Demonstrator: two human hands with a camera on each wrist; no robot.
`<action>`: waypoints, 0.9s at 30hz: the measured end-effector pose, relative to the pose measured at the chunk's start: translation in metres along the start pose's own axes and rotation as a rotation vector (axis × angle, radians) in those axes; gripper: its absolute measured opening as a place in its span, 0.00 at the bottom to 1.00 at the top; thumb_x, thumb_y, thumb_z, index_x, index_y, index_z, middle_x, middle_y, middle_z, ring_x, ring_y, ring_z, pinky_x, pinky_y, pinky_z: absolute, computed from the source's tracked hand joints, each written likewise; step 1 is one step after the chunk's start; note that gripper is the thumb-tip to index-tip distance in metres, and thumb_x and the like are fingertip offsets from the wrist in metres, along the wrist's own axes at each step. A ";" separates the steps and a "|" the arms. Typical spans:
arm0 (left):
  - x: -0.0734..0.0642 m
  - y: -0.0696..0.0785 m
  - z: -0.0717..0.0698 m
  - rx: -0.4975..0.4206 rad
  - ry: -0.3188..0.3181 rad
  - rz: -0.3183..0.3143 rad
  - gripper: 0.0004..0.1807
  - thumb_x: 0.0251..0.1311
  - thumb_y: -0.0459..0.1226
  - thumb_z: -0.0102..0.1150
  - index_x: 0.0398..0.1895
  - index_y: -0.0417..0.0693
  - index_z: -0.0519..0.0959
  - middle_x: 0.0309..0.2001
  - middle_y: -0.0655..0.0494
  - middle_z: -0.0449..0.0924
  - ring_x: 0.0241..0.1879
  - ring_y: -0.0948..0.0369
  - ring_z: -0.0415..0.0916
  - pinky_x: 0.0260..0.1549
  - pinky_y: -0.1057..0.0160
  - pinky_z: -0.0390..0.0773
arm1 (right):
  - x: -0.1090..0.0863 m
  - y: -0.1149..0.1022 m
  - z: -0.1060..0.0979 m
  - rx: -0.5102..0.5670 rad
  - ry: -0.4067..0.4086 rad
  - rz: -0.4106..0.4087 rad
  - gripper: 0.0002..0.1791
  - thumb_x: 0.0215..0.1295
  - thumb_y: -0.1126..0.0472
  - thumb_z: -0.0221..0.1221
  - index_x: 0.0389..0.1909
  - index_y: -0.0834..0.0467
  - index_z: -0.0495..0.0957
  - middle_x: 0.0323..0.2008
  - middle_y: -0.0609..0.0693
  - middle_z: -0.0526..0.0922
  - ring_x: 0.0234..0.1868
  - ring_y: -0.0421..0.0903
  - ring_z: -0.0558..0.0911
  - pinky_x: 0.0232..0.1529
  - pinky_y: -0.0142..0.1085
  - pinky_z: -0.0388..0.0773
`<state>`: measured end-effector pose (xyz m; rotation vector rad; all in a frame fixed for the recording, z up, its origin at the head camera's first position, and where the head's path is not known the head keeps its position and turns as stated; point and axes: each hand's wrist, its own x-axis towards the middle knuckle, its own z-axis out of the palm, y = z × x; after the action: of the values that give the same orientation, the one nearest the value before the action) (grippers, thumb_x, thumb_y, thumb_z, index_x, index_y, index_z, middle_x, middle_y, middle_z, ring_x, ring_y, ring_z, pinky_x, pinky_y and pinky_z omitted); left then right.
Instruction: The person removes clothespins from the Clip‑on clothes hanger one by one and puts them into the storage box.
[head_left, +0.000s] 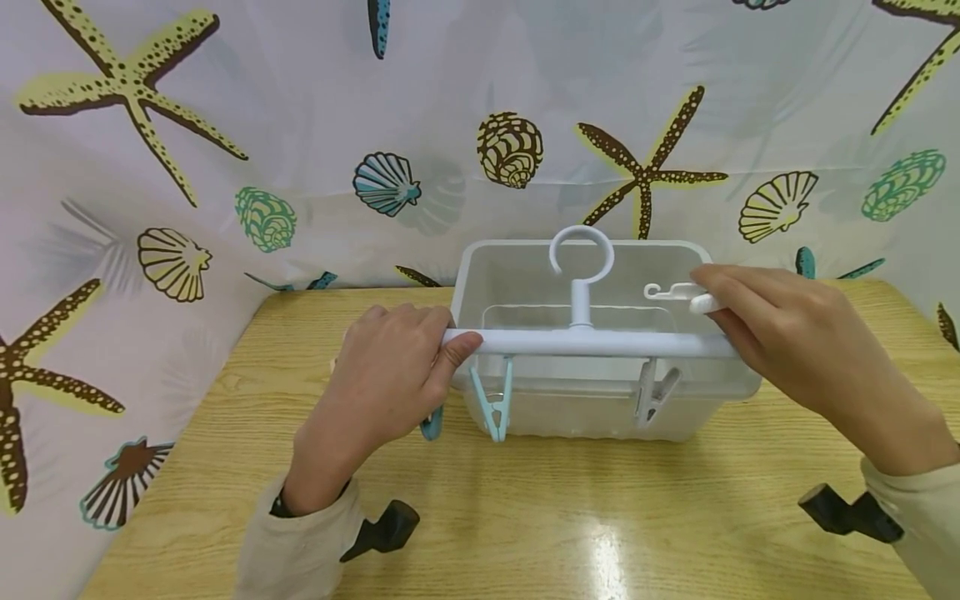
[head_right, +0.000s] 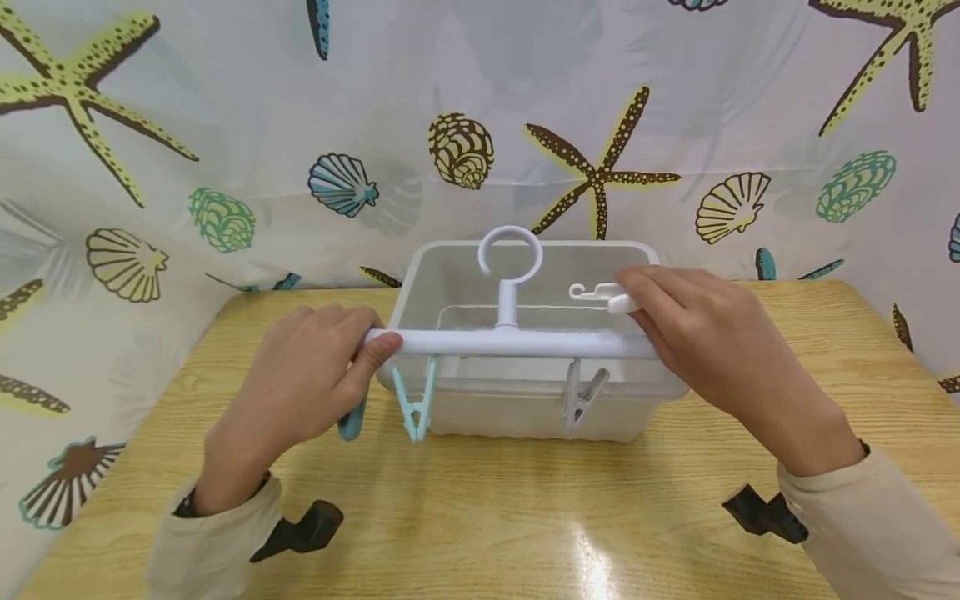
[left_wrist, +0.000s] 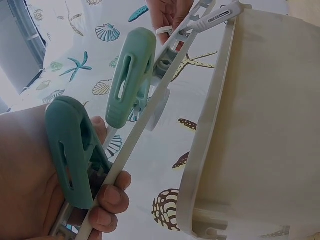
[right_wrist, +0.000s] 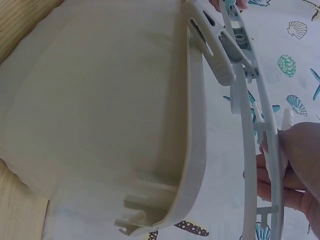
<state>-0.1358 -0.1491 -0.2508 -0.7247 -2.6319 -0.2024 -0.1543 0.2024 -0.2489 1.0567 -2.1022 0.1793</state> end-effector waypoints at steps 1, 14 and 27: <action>0.000 0.000 0.000 0.001 -0.002 0.000 0.22 0.70 0.49 0.51 0.19 0.49 0.67 0.14 0.60 0.61 0.16 0.60 0.62 0.23 0.60 0.64 | 0.000 0.000 0.000 -0.001 -0.009 0.003 0.21 0.78 0.55 0.44 0.49 0.68 0.77 0.39 0.64 0.84 0.36 0.62 0.84 0.33 0.53 0.80; 0.000 -0.001 0.000 0.005 -0.012 -0.012 0.21 0.70 0.49 0.50 0.20 0.48 0.68 0.14 0.60 0.61 0.17 0.60 0.62 0.23 0.60 0.64 | 0.004 0.004 0.004 -0.001 -0.037 0.048 0.17 0.73 0.58 0.52 0.50 0.67 0.77 0.39 0.65 0.84 0.36 0.63 0.84 0.32 0.54 0.80; 0.000 -0.001 0.000 0.010 -0.012 -0.001 0.22 0.70 0.49 0.50 0.19 0.49 0.67 0.14 0.60 0.61 0.16 0.60 0.61 0.22 0.61 0.62 | 0.016 0.009 0.008 -0.009 -0.073 0.070 0.18 0.74 0.56 0.52 0.48 0.69 0.76 0.40 0.65 0.83 0.34 0.62 0.84 0.32 0.53 0.80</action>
<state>-0.1363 -0.1501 -0.2507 -0.7232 -2.6425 -0.1858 -0.1714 0.1950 -0.2415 0.9989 -2.2048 0.1679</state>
